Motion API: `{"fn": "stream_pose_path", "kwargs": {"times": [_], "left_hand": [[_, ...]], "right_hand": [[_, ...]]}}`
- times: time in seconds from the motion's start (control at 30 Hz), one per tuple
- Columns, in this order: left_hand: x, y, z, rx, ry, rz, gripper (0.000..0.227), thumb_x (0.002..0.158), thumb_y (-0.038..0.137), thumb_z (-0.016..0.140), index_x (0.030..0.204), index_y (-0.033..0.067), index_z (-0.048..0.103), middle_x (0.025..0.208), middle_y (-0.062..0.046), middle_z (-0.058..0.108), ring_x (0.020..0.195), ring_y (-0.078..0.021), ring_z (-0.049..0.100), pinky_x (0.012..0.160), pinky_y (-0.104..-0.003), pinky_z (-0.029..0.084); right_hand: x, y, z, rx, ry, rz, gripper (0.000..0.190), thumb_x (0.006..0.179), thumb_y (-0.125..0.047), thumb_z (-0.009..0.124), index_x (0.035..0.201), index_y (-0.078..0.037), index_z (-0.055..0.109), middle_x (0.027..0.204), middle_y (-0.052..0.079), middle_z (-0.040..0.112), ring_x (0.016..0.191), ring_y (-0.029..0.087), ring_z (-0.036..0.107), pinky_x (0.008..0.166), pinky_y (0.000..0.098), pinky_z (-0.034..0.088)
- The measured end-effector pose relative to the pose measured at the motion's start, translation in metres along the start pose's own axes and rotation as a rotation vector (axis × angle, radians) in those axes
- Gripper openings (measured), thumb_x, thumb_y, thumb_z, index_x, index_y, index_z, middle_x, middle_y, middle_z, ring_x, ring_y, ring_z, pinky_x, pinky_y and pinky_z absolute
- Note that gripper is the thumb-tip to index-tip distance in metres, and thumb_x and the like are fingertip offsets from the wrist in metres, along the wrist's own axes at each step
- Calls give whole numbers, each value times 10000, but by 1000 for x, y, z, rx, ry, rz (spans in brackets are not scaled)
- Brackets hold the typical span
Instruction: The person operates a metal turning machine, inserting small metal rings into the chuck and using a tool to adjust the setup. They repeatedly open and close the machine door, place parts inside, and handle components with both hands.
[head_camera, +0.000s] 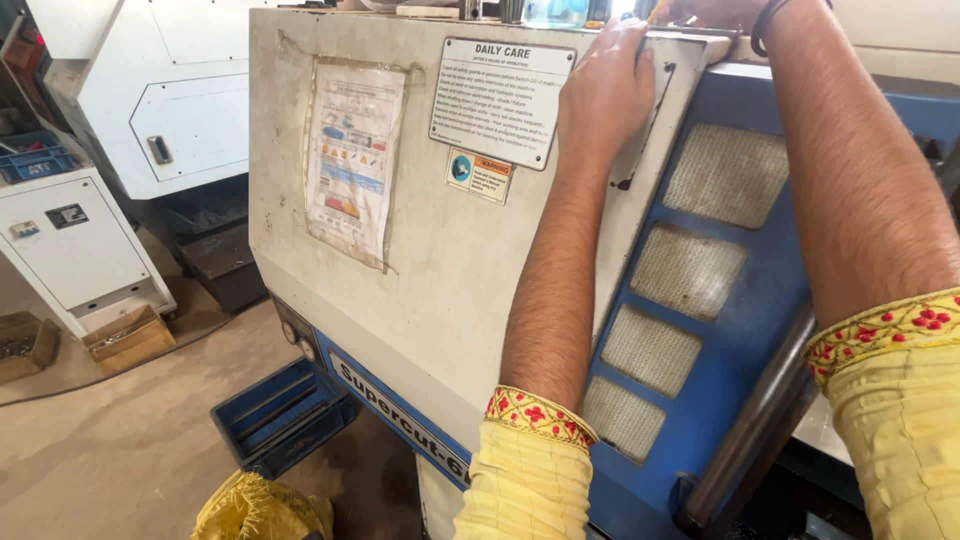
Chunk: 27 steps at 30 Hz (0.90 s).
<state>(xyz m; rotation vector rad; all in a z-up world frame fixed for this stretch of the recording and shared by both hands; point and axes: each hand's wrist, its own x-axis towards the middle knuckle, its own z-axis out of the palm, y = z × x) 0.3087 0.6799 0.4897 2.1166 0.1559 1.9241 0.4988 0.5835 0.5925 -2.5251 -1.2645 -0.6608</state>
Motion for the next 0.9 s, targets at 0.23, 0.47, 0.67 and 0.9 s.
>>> {"fn": "stream_pose_path", "kwargs": {"times": [0.23,0.47,0.67,0.9], "left_hand": [[9,-10,5,-15,-41,12,349,972,302,540,1221,103,683,1296,-163,676,1246,-311,625,1032,-439,516],[17,6,2,153,-60,8,249,918,306,646,951,66,707,1005,-146,738,941,-363,713,855,-483,554],[-58,96,-21,-32,83,238,429,960,243,647,1317,7,622,1373,-232,634,1323,-417,539,1028,-486,463],[-122,228,-66,-392,-304,362,334,1008,171,686,1322,61,655,1398,-173,653,1425,-400,495,1166,-509,425]], "right_hand": [[-47,-31,-54,61,95,-114,397,1096,-367,591,1173,-12,750,912,156,742,788,272,682,742,431,545],[-179,-26,-97,183,198,-255,297,1053,-300,613,1165,-100,803,977,85,756,774,195,675,733,372,546],[-290,-21,-136,355,201,-277,356,900,-164,807,1182,-32,635,946,86,724,888,137,714,792,293,578],[-405,1,-151,512,109,-202,128,963,-109,759,1056,-53,692,971,16,732,923,96,731,830,272,601]]}}
